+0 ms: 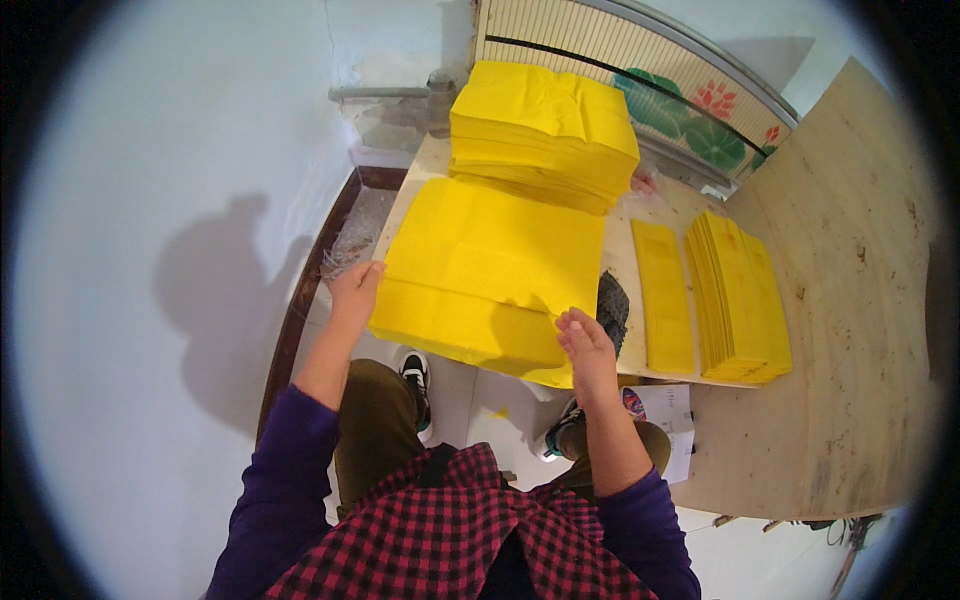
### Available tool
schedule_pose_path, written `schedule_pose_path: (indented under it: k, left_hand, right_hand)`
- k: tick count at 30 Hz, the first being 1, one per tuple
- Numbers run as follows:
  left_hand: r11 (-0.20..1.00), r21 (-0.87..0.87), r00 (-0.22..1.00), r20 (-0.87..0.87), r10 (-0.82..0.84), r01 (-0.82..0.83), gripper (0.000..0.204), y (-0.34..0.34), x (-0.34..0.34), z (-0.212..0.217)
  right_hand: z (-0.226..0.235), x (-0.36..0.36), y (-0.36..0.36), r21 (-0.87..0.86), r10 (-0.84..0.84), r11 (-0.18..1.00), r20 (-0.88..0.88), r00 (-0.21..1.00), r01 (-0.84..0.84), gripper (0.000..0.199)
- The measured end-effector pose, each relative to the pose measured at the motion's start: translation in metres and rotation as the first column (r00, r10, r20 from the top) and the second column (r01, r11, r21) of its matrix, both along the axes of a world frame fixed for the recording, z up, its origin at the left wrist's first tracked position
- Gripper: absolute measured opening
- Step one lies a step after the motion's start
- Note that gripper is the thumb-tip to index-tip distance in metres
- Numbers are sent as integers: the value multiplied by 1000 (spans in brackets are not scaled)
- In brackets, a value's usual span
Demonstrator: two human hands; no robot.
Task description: The person folds yellow paper sheets on a table, aligning edges and creasing folds by hand. They repeatedly pick up sheets, fold them in half, and stack the finished pieces.
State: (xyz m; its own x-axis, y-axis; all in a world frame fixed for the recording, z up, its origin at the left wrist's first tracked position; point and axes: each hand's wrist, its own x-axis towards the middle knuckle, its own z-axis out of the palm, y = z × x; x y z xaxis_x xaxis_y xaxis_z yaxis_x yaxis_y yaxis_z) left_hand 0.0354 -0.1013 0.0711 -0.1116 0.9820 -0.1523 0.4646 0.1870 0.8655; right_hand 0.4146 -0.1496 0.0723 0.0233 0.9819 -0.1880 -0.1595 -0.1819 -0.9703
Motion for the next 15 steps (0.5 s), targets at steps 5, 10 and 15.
schedule_pose_path:
  k: [5, 10, 15]
  left_hand:
    - [891, -413, 247, 858, 451, -190, 51, -19, 45, -6]
    - [854, -473, 81, 863, 499, -219, 50, -2, 44, -10]
    - [847, -457, 160, 846, 508, -274, 43, 10, 32, -14]
  right_hand:
    - [-1, -8, -4, -272, -338, 938, -581, 741, 215, 50]
    - [0, 2, 1, -327, -488, 873, -601, 633, 363, 56]
    - [1, 17, 8, -325, -484, 875, -559, 673, 359, 60]
